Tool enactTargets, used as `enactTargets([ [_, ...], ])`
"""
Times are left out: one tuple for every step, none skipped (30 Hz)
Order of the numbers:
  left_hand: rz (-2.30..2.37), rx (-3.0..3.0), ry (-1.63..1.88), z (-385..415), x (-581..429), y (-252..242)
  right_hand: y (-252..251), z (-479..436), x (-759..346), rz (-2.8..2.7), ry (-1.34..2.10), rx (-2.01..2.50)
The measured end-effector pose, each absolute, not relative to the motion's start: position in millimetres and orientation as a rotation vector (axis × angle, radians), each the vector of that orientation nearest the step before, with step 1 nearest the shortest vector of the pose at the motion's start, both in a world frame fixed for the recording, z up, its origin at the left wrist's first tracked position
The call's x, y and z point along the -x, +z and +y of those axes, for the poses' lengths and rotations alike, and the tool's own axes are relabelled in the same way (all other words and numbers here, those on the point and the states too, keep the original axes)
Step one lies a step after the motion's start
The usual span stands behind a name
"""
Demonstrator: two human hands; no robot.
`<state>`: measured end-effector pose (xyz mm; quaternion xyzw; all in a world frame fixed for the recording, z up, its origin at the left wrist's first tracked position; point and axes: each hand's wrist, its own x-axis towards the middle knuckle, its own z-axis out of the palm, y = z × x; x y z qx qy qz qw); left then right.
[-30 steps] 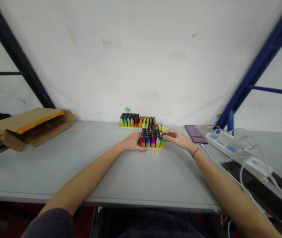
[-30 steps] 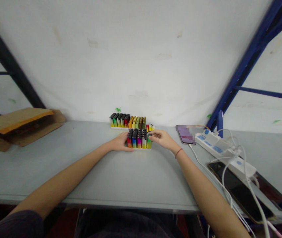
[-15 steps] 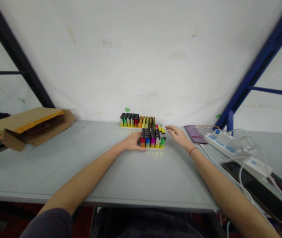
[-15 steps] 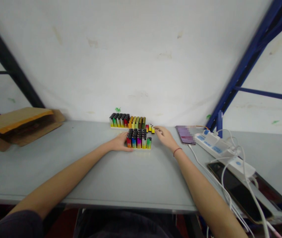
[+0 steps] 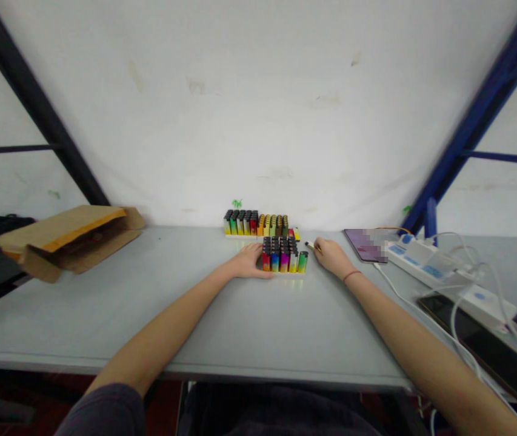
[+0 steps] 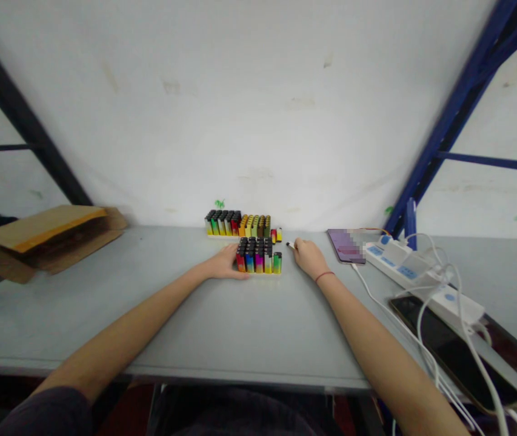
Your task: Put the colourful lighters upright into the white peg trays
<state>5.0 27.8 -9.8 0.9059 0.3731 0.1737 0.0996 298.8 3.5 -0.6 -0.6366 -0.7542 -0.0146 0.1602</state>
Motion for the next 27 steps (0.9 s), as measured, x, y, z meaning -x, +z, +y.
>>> enactTargets([
  [1.098,-2.68,0.514,27.7,-4.9,-9.4,-1.9,4.1,-298.9,-2.15,-0.052,1.821],
  [1.094,-2.683,0.512,27.5,-4.8,-9.0,-3.4,4.7,-298.7,-2.145,-0.063,1.82],
  [1.094,-2.685,0.506,27.4,-4.8,-8.7,-4.9,5.3,-298.3,-2.143,-0.074,1.817],
  [1.099,-2.685,0.499,27.3,-4.8,-8.5,-6.2,5.7,-297.8,-2.141,-0.08,1.813],
  [1.106,-2.686,0.493,27.1,-4.9,-8.3,-7.0,5.9,-297.3,-2.14,-0.082,1.803],
  [1.112,-2.687,0.49,27.1,-5.0,-8.2,-7.4,5.7,-296.8,-2.133,-0.076,1.783],
  [1.113,-2.689,0.49,27.1,-5.2,-8.3,-7.4,5.3,-296.2,-2.116,-0.056,1.753],
  [1.109,-2.691,0.493,27.1,-5.3,-8.3,-7.0,4.6,-295.6,-2.087,-0.019,1.716],
  [1.104,-2.694,0.495,27.2,-5.4,-8.5,-6.4,3.8,-294.9,-2.047,0.03,1.673],
  [1.099,-2.695,0.496,27.4,-5.5,-8.6,-5.6,2.8,-294.1,-2.003,0.085,1.625],
  [1.095,-2.696,0.496,27.5,-5.5,-8.8,-4.8,1.7,-293.0,-1.958,0.14,1.575],
  [1.093,-2.695,0.496,27.7,-5.5,-9.0,-4.0,0.5,-291.8,-1.913,0.191,1.53],
  [1.094,-2.692,0.499,27.8,-5.4,-9.1,-3.3,-0.7,-290.4,-1.872,0.233,1.497],
  [1.094,-2.687,0.503,28.0,-5.3,-9.3,-2.6,-2.0,-288.9,-1.839,0.266,1.479],
  [1.094,-2.681,0.51,28.1,-5.3,-9.4,-2.1,-3.3,-287.5,-1.821,0.287,1.469],
  [1.092,-2.676,0.517,28.2,-5.2,-9.5,-1.5,-4.5,-286.2,-1.818,0.292,1.46],
  [1.091,-2.671,0.525,28.3,-5.1,-9.6,-1.0,-5.7,-285.0,-1.827,0.283,1.445],
  [1.09,-2.666,0.532,28.4,-5.1,-9.7,-0.4,-6.8,-283.9,-1.844,0.265,1.423],
  [1.089,-2.663,0.537,28.4,-5.1,-9.7,0.1,-7.7,-283.0,-1.859,0.248,1.396],
  [1.088,-2.661,0.541,28.4,-5.2,-9.8,0.6,-8.6,-282.2,-1.863,0.245,1.367],
  [1.09,-2.66,0.543,28.4,-5.3,-9.8,1.0,-9.4,-281.5,-1.856,0.266,1.345],
  [1.093,-2.66,0.541,28.3,-5.4,-9.8,1.3,-10.0,-280.9,-1.834,0.317,1.332],
  [1.097,-2.66,0.537,28.2,-5.6,-9.7,1.4,-10.6,-280.2,-1.802,0.394,1.318],
  [1.101,-2.662,0.532,28.0,-5.8,-9.7,1.4,-10.9,-279.5,-1.76,0.497,1.298],
  [1.102,-2.665,0.527,27.8,-5.9,-9.6,1.3,-11.1,-278.6,-1.711,0.619,1.272],
  [1.101,-2.668,0.526,27.7,-6.0,-9.5,1.1,-11.2,-277.5,-1.655,0.747,1.243],
  [1.098,-2.669,0.527,27.6,-6.1,-9.5,1.0,-11.3,-276.1,-1.594,0.868,1.212],
])
